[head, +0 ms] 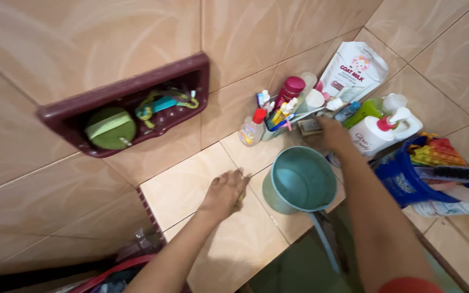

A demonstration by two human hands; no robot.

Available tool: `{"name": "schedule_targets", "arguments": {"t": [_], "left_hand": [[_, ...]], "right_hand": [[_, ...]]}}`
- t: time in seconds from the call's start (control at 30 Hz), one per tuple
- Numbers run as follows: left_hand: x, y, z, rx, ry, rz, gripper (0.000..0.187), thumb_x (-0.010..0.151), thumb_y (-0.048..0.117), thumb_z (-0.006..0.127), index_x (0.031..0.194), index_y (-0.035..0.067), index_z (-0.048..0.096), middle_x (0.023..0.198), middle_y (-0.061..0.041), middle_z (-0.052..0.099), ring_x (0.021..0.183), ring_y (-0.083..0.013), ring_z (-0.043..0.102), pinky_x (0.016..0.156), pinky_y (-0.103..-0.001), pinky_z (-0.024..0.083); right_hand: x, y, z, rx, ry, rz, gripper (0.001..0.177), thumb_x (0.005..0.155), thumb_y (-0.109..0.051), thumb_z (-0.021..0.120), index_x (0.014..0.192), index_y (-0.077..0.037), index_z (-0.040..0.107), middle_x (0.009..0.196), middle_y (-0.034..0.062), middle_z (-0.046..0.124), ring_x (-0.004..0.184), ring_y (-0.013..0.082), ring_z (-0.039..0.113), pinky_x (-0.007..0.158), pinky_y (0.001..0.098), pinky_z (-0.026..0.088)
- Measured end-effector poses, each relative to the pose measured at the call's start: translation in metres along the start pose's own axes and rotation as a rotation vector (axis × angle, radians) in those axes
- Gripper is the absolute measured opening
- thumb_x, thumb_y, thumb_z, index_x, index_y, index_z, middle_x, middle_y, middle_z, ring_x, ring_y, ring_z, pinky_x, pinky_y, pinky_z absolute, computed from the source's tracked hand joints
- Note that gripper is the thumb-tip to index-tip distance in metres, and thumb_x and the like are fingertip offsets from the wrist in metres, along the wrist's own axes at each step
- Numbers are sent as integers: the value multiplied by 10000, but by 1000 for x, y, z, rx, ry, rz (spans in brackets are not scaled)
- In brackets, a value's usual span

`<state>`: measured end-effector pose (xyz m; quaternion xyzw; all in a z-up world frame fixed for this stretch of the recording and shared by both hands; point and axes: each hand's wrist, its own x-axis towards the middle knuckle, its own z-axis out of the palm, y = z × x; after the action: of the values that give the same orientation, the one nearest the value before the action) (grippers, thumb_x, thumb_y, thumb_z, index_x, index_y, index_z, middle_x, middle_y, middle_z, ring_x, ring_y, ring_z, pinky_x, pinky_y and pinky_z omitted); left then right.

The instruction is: The person pours liquid from a large white bottle into a smaller bottle, then transfers water from a blue jug into a black bucket. They then wash a dark garment on the floor using a bar of soap and a brush, scrubbing the fabric before rinsing it in the bucket.

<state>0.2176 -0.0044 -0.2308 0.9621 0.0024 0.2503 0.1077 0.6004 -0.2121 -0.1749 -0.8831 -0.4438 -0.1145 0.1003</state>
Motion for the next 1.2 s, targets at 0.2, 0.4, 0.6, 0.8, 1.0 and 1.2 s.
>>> {"name": "schedule_targets", "arguments": {"t": [0.2, 0.4, 0.6, 0.8, 1.0, 1.2], "left_hand": [[-4, -12, 75, -356, -379, -559, 302, 932, 173, 613, 1143, -35, 670, 1066, -166, 730, 934, -256, 718, 756, -359, 599], [-2, -25, 7, -1441, -59, -799, 466, 822, 297, 796, 1183, 24, 680, 1027, -54, 751, 883, -117, 716, 772, -267, 569], [-23, -23, -80, -1212, -401, -1019, 473, 840, 384, 787, 1097, -8, 726, 923, -75, 768, 785, -136, 722, 668, -293, 597], [-112, -24, -76, -864, -558, -919, 537, 748, 398, 875, 1035, -33, 737, 815, -117, 758, 623, -156, 703, 536, -283, 570], [-160, -1, -38, -994, -330, -1028, 544, 745, 395, 861, 1059, -23, 714, 850, -134, 771, 663, -180, 731, 569, -313, 588], [-172, 0, -63, -535, -196, -605, 793, 726, 408, 892, 1241, -74, 530, 1085, -286, 647, 1024, -425, 643, 880, -454, 535]], "right_hand": [[0, -21, -10, -309, -98, 60, 757, 657, -569, 851, 1246, -138, 650, 1154, 143, 657, 1101, 348, 644, 902, 482, 536], [-43, -86, -105, 64, 254, 148, 651, 790, -423, 831, 1262, -9, 658, 1113, 215, 679, 1002, 374, 665, 850, 468, 539], [-154, -281, -184, 585, -63, 210, 578, 752, -477, 814, 1080, -8, 729, 812, 144, 743, 680, 254, 702, 665, 386, 559], [-222, -375, -93, 574, -465, 532, 541, 769, -497, 772, 984, -1, 746, 751, 165, 766, 696, 259, 754, 703, 382, 581], [-267, -405, 3, 469, -14, 511, 688, 801, -469, 802, 1220, 56, 649, 1140, 239, 675, 1002, 359, 677, 861, 424, 545], [-330, -415, 11, 508, 137, 590, 715, 845, -361, 798, 1406, 11, 556, 1145, 217, 611, 884, 309, 650, 831, 400, 542]]}}
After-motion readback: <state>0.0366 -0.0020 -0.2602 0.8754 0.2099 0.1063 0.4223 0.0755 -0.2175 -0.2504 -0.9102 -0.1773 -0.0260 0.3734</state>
